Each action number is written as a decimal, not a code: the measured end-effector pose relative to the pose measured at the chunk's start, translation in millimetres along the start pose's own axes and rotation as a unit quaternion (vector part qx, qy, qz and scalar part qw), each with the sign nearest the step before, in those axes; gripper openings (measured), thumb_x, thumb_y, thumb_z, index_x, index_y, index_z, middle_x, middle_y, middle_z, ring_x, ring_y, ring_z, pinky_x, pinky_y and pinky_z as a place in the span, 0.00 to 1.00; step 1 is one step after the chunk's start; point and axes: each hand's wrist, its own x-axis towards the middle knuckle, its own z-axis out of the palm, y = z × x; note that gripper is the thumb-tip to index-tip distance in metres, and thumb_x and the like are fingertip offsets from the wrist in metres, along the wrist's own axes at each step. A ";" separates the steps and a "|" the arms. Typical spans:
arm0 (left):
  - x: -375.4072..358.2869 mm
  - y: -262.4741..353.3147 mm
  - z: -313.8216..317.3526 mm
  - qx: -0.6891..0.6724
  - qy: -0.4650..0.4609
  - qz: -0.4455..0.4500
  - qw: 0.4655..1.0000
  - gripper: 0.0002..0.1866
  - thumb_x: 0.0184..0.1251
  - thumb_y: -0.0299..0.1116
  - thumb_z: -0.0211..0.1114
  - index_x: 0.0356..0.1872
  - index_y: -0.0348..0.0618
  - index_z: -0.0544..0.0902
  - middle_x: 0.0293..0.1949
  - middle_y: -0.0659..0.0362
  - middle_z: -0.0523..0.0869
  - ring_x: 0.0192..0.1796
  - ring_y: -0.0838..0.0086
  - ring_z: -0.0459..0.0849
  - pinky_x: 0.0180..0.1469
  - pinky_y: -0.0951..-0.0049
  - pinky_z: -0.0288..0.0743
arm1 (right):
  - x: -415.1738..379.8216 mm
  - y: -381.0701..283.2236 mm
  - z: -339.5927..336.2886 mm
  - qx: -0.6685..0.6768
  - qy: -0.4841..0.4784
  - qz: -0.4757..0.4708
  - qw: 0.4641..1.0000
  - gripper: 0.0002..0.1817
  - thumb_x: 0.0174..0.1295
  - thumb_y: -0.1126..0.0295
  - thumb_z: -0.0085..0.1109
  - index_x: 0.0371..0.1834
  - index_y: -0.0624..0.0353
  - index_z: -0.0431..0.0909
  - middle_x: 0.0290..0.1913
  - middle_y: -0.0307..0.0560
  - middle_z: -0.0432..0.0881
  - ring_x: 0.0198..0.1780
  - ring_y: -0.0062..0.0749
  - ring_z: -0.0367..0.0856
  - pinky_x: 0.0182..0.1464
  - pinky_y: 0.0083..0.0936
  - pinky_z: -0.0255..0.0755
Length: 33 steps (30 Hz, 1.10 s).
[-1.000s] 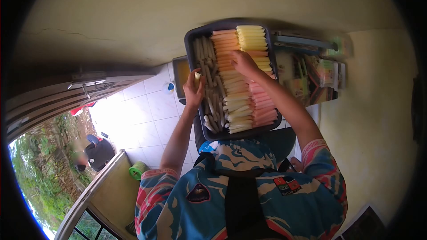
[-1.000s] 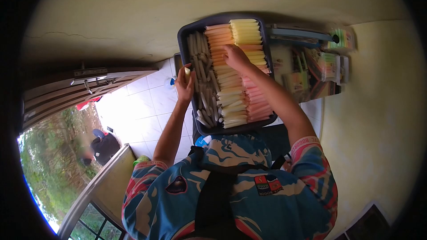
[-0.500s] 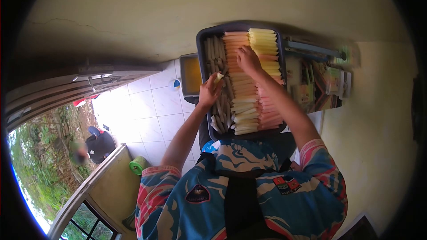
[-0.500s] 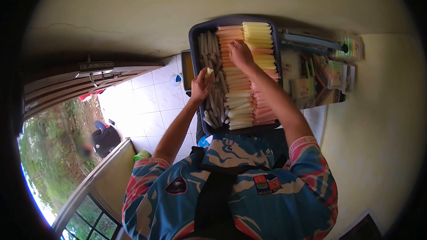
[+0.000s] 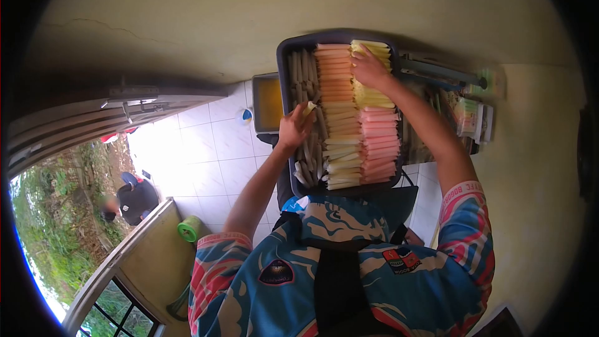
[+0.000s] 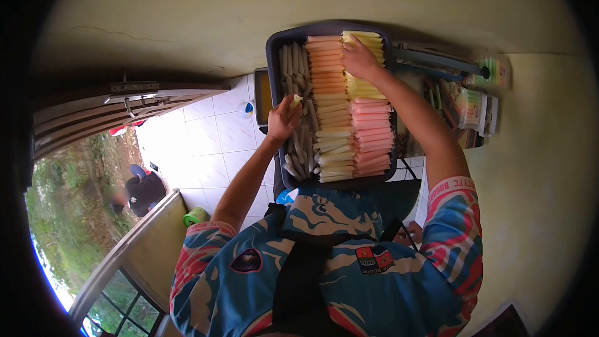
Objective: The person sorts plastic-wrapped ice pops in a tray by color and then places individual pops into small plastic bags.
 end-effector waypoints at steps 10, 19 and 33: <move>0.3 -0.7 0.4 0.006 0.017 0.016 1.000 0.13 0.62 0.30 0.64 0.48 0.41 0.77 0.33 0.45 0.84 0.36 0.47 0.84 0.35 0.61 0.78 | -14.6 22.3 -26.2 0.150 0.013 -0.051 0.987 0.12 0.60 0.60 0.55 0.31 0.55 0.84 0.47 0.46 0.81 0.61 0.39 0.71 0.74 0.43 0.51; -0.2 -2.6 0.8 0.005 0.008 0.009 1.000 0.14 0.62 0.29 0.65 0.48 0.41 0.77 0.35 0.46 0.85 0.37 0.48 0.84 0.36 0.61 0.78 | -24.6 29.2 -46.4 0.164 0.001 -0.094 0.982 0.19 0.54 0.56 0.64 0.44 0.56 0.82 0.57 0.52 0.74 0.67 0.47 0.65 0.75 0.44 0.50; 0.6 3.8 -0.7 -0.020 0.023 -0.008 1.000 0.15 0.62 0.32 0.65 0.49 0.41 0.78 0.33 0.47 0.85 0.36 0.51 0.86 0.36 0.63 0.79 | -21.6 13.1 -27.0 0.129 0.065 -0.041 0.989 0.14 0.57 0.64 0.57 0.44 0.57 0.82 0.59 0.51 0.75 0.69 0.44 0.64 0.76 0.42 0.49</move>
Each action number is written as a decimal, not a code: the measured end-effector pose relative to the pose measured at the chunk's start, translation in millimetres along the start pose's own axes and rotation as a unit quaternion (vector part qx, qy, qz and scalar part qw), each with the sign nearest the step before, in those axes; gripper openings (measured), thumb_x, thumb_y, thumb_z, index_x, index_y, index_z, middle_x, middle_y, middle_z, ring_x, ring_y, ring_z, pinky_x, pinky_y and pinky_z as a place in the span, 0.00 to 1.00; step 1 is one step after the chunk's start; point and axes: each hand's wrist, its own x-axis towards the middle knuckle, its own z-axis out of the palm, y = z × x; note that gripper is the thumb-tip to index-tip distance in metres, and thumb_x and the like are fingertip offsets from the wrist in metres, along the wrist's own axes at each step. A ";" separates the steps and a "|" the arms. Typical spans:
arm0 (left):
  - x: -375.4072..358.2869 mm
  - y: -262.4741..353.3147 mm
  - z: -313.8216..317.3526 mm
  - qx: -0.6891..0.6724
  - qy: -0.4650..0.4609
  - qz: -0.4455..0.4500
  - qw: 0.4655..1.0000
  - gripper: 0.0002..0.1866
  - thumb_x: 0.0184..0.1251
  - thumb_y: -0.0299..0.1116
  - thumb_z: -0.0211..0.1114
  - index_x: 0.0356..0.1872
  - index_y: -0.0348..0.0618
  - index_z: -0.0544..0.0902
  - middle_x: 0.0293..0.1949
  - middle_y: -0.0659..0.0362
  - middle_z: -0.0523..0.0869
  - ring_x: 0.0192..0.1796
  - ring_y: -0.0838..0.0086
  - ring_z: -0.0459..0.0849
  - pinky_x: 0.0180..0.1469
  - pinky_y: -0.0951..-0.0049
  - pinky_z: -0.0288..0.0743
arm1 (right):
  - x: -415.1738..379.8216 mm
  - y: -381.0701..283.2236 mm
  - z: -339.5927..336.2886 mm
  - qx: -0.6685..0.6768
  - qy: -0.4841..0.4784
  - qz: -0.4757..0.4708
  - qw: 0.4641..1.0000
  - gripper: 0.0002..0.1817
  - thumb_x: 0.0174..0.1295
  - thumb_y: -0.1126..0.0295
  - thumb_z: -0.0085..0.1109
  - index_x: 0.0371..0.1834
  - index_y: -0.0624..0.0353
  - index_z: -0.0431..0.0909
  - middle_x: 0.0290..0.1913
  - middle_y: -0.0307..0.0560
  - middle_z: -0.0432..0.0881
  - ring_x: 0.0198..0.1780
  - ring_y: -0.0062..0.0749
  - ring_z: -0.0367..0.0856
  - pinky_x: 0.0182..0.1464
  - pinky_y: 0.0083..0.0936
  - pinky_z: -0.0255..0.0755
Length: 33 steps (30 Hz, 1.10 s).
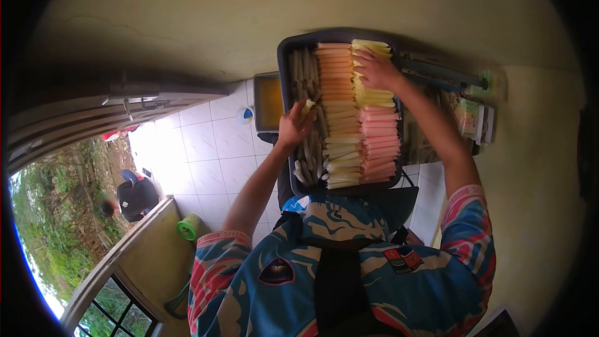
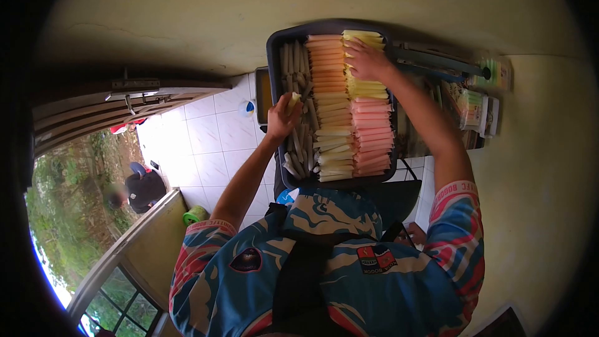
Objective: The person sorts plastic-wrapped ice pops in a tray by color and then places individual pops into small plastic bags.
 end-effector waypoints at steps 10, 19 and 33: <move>2.5 -12.8 -9.7 -0.078 0.009 -0.016 0.997 0.17 0.65 0.34 0.57 0.51 0.35 0.78 0.31 0.53 0.79 0.31 0.68 0.79 0.35 0.72 0.72 | -34.8 -55.3 4.6 0.207 0.302 0.303 0.880 0.11 0.55 0.73 0.64 0.43 0.59 0.82 0.52 0.53 0.80 0.58 0.47 0.75 0.61 0.38 0.68; -7.3 19.8 38.0 -0.204 -0.143 -0.006 0.969 0.20 0.65 0.27 0.53 0.57 0.33 0.77 0.37 0.62 0.72 0.31 0.80 0.71 0.34 0.79 0.67 | -70.3 -180.9 -7.9 0.567 0.215 0.369 0.704 0.17 0.63 0.72 0.63 0.54 0.63 0.76 0.42 0.44 0.83 0.36 0.18 0.81 0.37 0.18 0.76; -1.3 50.9 81.8 -0.405 -0.193 -0.199 0.871 0.12 0.70 0.28 0.60 0.51 0.33 0.77 0.42 0.55 0.83 0.38 0.71 0.84 0.40 0.74 0.75 | -107.5 -160.6 -8.0 0.680 0.314 0.416 0.515 0.08 0.65 0.73 0.60 0.44 0.65 0.76 0.36 0.42 0.82 0.36 0.22 0.81 0.41 0.17 0.74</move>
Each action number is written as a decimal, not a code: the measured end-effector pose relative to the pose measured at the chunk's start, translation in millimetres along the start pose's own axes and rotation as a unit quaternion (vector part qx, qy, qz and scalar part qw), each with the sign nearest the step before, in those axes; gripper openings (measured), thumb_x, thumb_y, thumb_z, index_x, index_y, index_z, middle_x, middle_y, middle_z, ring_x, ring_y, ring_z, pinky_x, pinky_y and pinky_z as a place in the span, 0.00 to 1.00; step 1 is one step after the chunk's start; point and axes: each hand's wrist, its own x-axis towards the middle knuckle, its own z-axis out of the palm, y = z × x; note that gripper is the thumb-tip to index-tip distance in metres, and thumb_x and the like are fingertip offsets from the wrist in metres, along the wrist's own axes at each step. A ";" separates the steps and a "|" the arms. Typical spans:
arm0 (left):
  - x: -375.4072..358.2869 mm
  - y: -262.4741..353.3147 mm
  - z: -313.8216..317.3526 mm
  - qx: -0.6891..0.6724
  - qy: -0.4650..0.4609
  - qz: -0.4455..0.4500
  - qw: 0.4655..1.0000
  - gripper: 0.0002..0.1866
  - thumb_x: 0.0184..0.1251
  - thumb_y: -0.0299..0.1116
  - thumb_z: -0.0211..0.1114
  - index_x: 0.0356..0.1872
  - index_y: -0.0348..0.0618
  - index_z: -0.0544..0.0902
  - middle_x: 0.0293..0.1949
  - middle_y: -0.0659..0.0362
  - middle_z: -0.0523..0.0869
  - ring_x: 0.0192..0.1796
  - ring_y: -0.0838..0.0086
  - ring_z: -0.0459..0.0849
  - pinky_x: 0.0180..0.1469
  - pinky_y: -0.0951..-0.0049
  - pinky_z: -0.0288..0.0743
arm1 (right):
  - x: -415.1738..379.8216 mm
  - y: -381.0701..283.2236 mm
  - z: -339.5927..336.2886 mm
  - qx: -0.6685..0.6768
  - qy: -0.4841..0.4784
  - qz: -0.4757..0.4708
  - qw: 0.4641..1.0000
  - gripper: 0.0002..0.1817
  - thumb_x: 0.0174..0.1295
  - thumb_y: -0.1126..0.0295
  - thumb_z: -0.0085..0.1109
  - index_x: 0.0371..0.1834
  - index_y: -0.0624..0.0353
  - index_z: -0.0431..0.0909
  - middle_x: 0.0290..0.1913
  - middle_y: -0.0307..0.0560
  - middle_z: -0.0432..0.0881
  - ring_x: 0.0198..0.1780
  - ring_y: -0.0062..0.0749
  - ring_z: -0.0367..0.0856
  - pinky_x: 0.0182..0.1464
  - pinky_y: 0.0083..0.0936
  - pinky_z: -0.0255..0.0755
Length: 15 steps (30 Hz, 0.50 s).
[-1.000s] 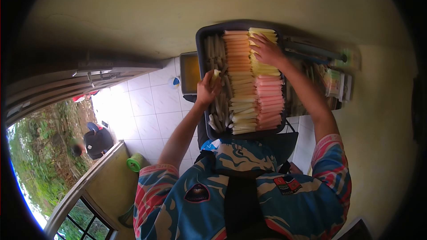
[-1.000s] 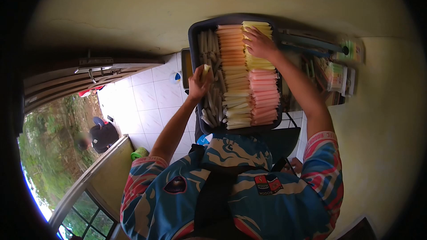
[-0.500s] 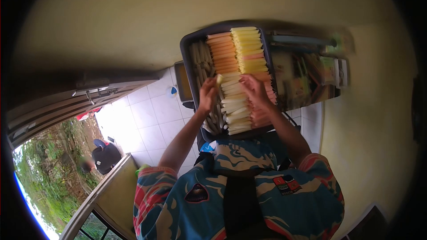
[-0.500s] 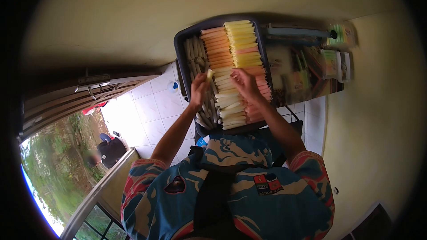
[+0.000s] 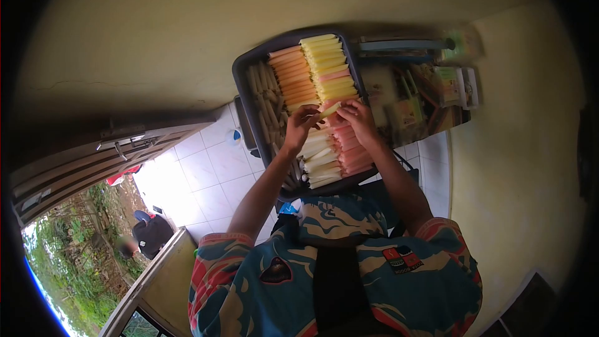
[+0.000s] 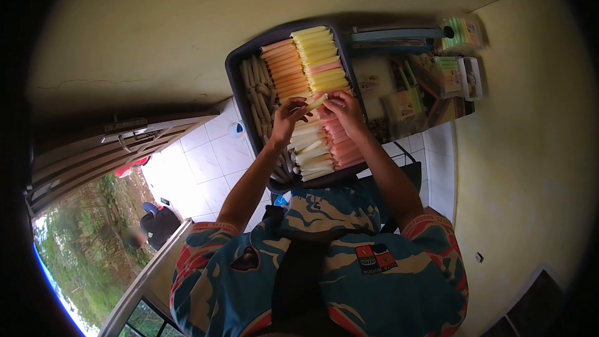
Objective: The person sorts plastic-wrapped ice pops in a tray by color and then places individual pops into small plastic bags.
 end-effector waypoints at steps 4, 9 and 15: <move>-9.2 7.5 -22.8 -0.014 0.096 0.007 0.995 0.10 0.69 0.28 0.61 0.47 0.35 0.79 0.39 0.56 0.83 0.37 0.72 0.84 0.38 0.76 0.74 | 0.2 6.3 -10.8 -0.022 0.008 0.006 1.000 0.08 0.66 0.72 0.59 0.40 0.66 0.77 0.33 0.42 0.83 0.32 0.20 0.81 0.33 0.16 0.75; -22.2 13.7 -68.8 0.054 0.198 0.008 0.979 0.11 0.68 0.28 0.63 0.48 0.36 0.79 0.39 0.59 0.83 0.35 0.75 0.83 0.37 0.78 0.73 | 3.1 6.2 -32.5 -0.047 0.033 0.002 0.998 0.09 0.67 0.70 0.58 0.42 0.66 0.77 0.34 0.41 0.83 0.30 0.19 0.81 0.30 0.16 0.74; -9.2 4.3 -71.7 0.076 0.135 0.033 0.987 0.14 0.66 0.26 0.62 0.52 0.38 0.77 0.40 0.61 0.83 0.37 0.77 0.82 0.37 0.77 0.72 | 2.6 -1.8 -37.6 -0.087 0.042 -0.016 0.995 0.09 0.67 0.69 0.59 0.41 0.66 0.78 0.33 0.41 0.83 0.30 0.19 0.81 0.30 0.16 0.73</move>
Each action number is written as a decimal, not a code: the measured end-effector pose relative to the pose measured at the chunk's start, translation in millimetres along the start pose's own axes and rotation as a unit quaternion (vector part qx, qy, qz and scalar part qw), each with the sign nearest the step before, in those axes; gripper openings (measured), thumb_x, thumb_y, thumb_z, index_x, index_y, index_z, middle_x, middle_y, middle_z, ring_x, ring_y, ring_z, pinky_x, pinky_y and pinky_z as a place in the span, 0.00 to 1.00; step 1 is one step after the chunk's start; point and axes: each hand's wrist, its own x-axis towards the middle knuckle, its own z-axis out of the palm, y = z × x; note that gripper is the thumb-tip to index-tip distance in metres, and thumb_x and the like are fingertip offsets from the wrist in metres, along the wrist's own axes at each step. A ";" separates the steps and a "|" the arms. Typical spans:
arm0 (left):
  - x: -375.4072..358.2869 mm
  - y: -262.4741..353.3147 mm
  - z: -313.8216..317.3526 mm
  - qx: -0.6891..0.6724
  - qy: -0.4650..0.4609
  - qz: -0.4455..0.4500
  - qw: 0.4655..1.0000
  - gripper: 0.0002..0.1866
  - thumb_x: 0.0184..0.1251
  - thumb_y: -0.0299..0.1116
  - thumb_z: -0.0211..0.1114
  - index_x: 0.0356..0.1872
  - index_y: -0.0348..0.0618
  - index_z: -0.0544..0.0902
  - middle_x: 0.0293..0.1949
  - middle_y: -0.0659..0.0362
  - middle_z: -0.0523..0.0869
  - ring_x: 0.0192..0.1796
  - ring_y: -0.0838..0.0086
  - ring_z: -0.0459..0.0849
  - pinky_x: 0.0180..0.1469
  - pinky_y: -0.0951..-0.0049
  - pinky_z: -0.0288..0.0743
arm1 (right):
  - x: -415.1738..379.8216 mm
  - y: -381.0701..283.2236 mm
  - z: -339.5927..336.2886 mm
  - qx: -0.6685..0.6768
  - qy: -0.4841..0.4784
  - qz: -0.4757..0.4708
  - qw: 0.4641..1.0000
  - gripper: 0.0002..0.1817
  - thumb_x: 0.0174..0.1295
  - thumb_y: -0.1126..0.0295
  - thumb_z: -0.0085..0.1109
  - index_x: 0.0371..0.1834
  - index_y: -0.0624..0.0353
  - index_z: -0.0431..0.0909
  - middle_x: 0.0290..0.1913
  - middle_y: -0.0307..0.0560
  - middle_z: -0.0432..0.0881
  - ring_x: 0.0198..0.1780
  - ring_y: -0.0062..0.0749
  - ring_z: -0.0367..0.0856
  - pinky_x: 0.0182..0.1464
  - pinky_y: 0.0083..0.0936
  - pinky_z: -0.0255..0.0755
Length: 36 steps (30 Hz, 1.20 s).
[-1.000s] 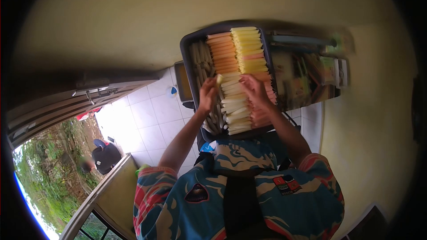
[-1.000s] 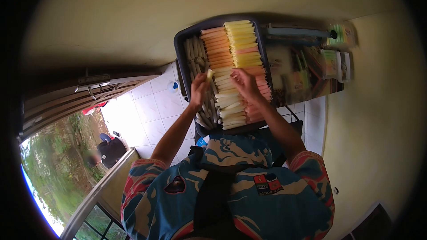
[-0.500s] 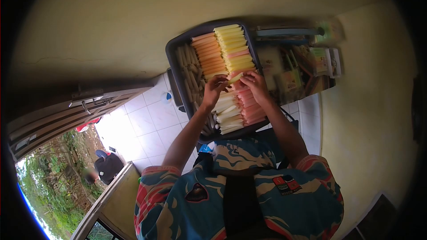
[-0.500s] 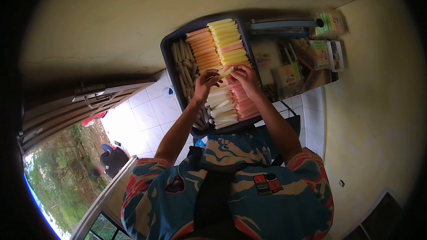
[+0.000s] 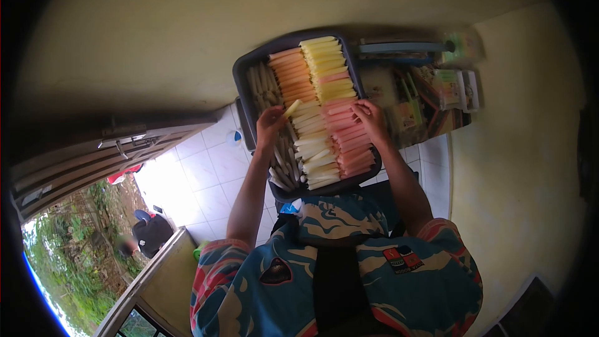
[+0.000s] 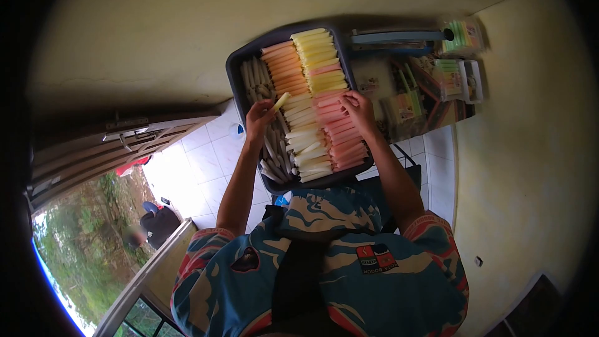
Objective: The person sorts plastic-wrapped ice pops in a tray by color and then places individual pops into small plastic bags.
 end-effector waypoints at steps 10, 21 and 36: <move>25.9 7.0 49.2 -0.107 -0.037 -0.028 0.993 0.14 0.68 0.31 0.60 0.52 0.38 0.78 0.37 0.62 0.80 0.34 0.79 0.75 0.38 0.78 0.68 | 68.5 -35.0 12.4 -0.449 -0.014 -0.286 0.846 0.09 0.59 0.72 0.59 0.43 0.59 0.82 0.35 0.46 0.83 0.37 0.39 0.82 0.39 0.31 0.76; -25.1 -8.9 14.6 -0.013 -0.004 -0.057 0.998 0.15 0.66 0.33 0.65 0.49 0.35 0.79 0.32 0.63 0.81 0.32 0.84 0.73 0.36 0.82 0.66 | 136.6 -8.5 7.0 -0.581 -0.139 -0.416 0.686 0.06 0.52 0.75 0.54 0.30 0.57 0.80 0.30 0.46 0.79 0.38 0.42 0.80 0.43 0.36 0.75; -2.1 -27.3 72.7 0.250 -0.031 0.031 0.967 0.17 0.66 0.43 0.63 0.44 0.38 0.84 0.25 0.56 0.84 0.26 0.72 0.81 0.33 0.69 0.75 | -88.9 15.2 -29.8 -0.506 -0.247 -0.294 0.772 0.07 0.53 0.72 0.55 0.33 0.60 0.78 0.36 0.49 0.78 0.43 0.45 0.78 0.47 0.37 0.73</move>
